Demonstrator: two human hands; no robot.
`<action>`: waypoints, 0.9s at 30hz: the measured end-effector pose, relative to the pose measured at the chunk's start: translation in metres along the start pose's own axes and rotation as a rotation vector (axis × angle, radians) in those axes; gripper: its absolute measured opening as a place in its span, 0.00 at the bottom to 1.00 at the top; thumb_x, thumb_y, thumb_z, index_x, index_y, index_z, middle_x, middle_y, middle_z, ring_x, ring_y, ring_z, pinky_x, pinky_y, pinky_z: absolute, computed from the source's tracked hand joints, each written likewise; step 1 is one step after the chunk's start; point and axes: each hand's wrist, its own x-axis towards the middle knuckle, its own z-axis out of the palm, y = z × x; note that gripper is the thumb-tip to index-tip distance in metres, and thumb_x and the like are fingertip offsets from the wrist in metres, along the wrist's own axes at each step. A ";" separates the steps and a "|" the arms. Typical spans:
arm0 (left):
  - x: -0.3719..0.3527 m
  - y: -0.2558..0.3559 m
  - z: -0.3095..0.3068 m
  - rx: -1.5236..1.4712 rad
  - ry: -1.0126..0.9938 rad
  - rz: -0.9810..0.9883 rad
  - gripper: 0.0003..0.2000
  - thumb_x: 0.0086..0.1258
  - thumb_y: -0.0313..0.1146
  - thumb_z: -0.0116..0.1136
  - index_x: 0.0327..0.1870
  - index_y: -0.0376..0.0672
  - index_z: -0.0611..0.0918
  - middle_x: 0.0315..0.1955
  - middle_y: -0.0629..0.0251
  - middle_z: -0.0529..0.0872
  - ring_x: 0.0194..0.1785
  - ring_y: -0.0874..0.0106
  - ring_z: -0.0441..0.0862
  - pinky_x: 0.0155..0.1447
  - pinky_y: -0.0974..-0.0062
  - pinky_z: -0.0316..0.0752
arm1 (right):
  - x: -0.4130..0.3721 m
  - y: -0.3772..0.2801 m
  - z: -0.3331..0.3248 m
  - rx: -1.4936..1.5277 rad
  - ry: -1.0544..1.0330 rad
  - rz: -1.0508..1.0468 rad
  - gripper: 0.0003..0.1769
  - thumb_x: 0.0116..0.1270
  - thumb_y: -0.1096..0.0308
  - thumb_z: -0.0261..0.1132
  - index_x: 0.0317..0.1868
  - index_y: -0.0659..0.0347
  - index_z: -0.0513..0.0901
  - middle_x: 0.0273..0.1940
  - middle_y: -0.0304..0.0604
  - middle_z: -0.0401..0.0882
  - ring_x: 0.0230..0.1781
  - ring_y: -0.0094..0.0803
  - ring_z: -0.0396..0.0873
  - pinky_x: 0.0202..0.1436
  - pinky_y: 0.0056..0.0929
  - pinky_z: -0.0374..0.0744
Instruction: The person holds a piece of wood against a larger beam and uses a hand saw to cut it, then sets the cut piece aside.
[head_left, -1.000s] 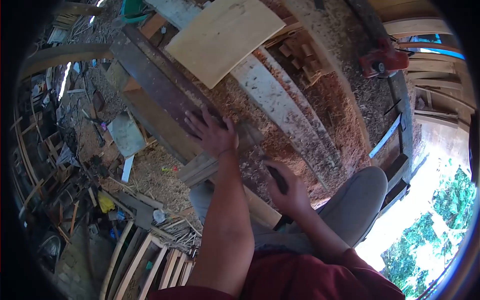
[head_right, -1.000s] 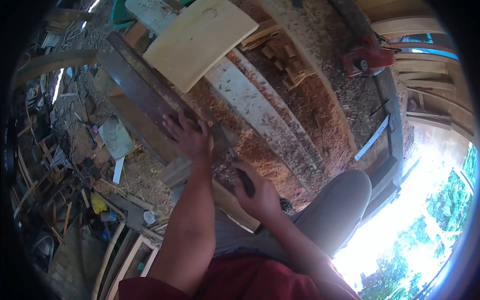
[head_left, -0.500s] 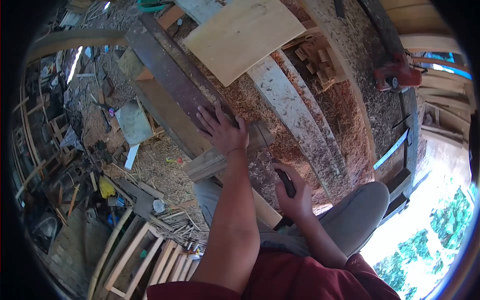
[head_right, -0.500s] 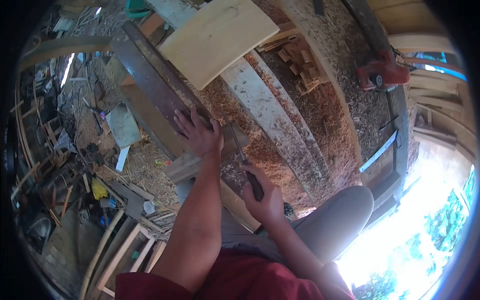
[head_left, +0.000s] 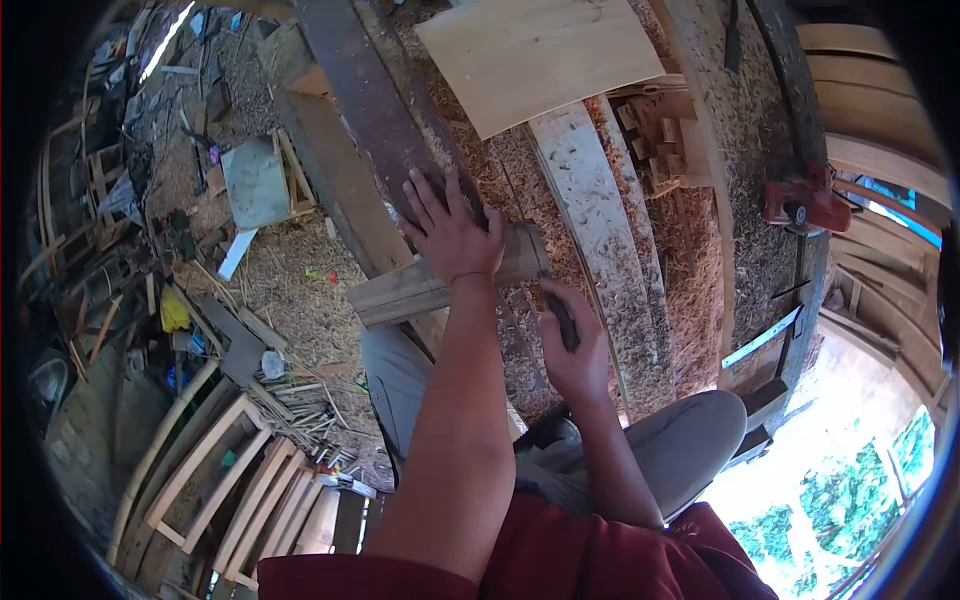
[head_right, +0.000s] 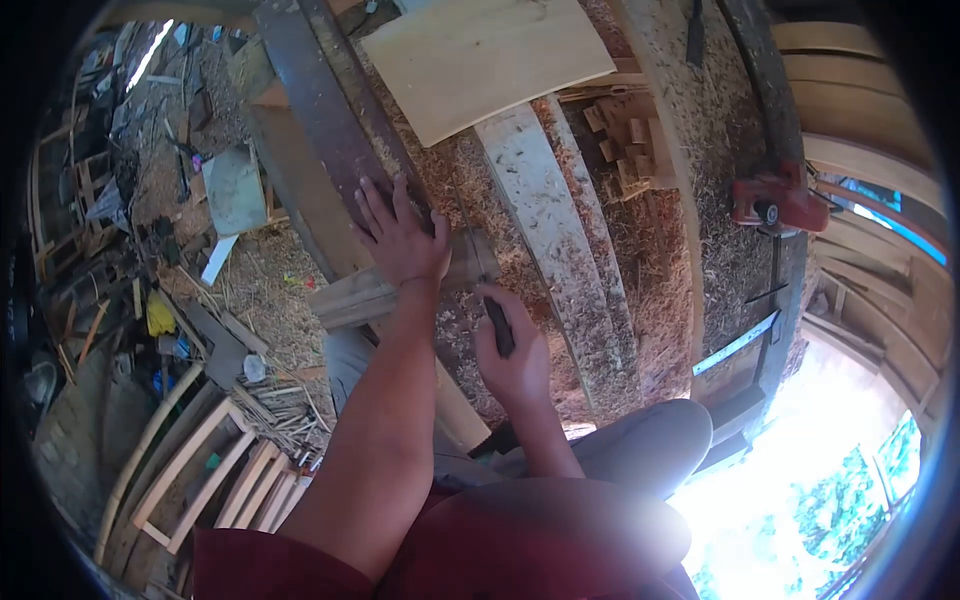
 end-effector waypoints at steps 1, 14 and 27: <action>-0.001 0.000 0.000 0.000 0.003 -0.007 0.42 0.70 0.55 0.61 0.87 0.58 0.70 0.94 0.49 0.47 0.96 0.50 0.43 0.91 0.31 0.40 | 0.008 -0.001 0.002 -0.001 -0.010 0.003 0.24 0.76 0.75 0.66 0.70 0.61 0.84 0.58 0.60 0.91 0.59 0.51 0.94 0.61 0.38 0.87; 0.001 0.003 0.000 0.001 0.014 0.016 0.41 0.70 0.55 0.62 0.86 0.57 0.69 0.93 0.48 0.49 0.95 0.48 0.43 0.91 0.30 0.41 | -0.011 -0.013 0.002 -0.052 0.036 -0.048 0.24 0.76 0.73 0.65 0.70 0.54 0.83 0.51 0.61 0.92 0.51 0.65 0.91 0.52 0.49 0.89; -0.001 0.001 0.002 0.016 0.025 0.033 0.40 0.73 0.51 0.63 0.88 0.57 0.67 0.93 0.47 0.49 0.95 0.48 0.45 0.91 0.29 0.43 | -0.016 -0.017 -0.004 -0.074 -0.004 0.070 0.22 0.76 0.71 0.67 0.69 0.53 0.83 0.42 0.59 0.91 0.42 0.63 0.91 0.44 0.51 0.88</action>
